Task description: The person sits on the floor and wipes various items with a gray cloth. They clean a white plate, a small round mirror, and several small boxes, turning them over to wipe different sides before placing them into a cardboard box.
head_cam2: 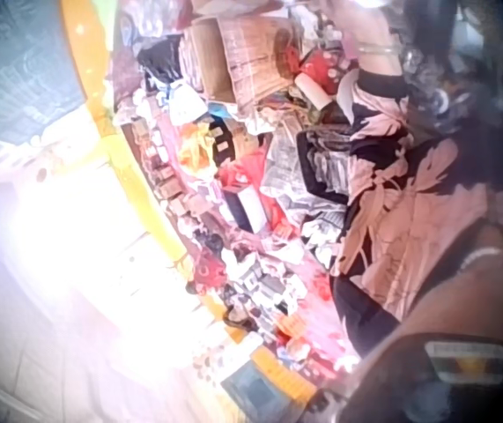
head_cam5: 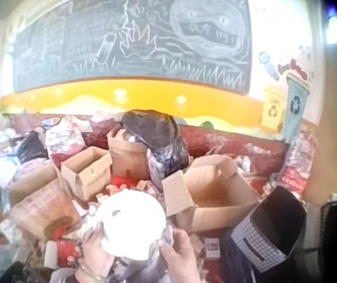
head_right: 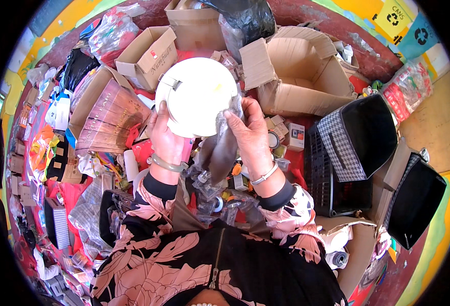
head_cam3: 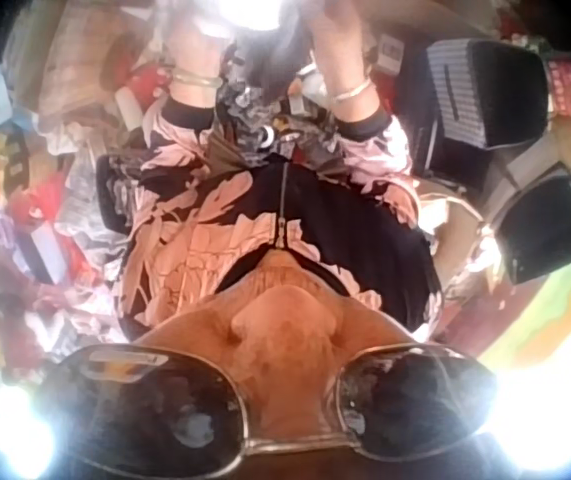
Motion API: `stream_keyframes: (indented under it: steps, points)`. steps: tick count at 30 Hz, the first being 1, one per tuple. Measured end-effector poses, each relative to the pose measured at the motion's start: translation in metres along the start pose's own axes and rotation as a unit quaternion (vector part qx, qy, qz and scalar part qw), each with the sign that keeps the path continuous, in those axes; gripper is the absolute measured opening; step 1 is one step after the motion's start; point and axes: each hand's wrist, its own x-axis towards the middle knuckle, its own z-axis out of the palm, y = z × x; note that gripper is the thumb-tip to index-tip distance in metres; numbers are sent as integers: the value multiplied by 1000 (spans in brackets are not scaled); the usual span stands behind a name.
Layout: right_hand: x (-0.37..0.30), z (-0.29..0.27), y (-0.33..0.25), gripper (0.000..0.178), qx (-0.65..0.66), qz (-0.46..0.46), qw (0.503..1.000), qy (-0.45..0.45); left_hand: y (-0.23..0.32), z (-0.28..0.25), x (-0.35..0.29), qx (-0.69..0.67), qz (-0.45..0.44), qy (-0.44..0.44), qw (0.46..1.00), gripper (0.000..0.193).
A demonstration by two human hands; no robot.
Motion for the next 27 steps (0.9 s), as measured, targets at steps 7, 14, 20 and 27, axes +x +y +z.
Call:
stream_keyframes:
  steps: [7,14,20,27]
  points:
    - [3,-14,27,12,-127,-102,984,78,-7,-5,-3,26,6,-10,1000,25]
    - [8,-17,34,12,17,1,990,137,-11,-7,-3,20,-27,8,999,25]
    - [14,-26,13,22,228,130,959,110,-3,-7,4,-47,-53,28,997,28]
    - [-5,-2,18,20,-235,-167,953,92,-1,0,-5,-23,-47,6,999,27]
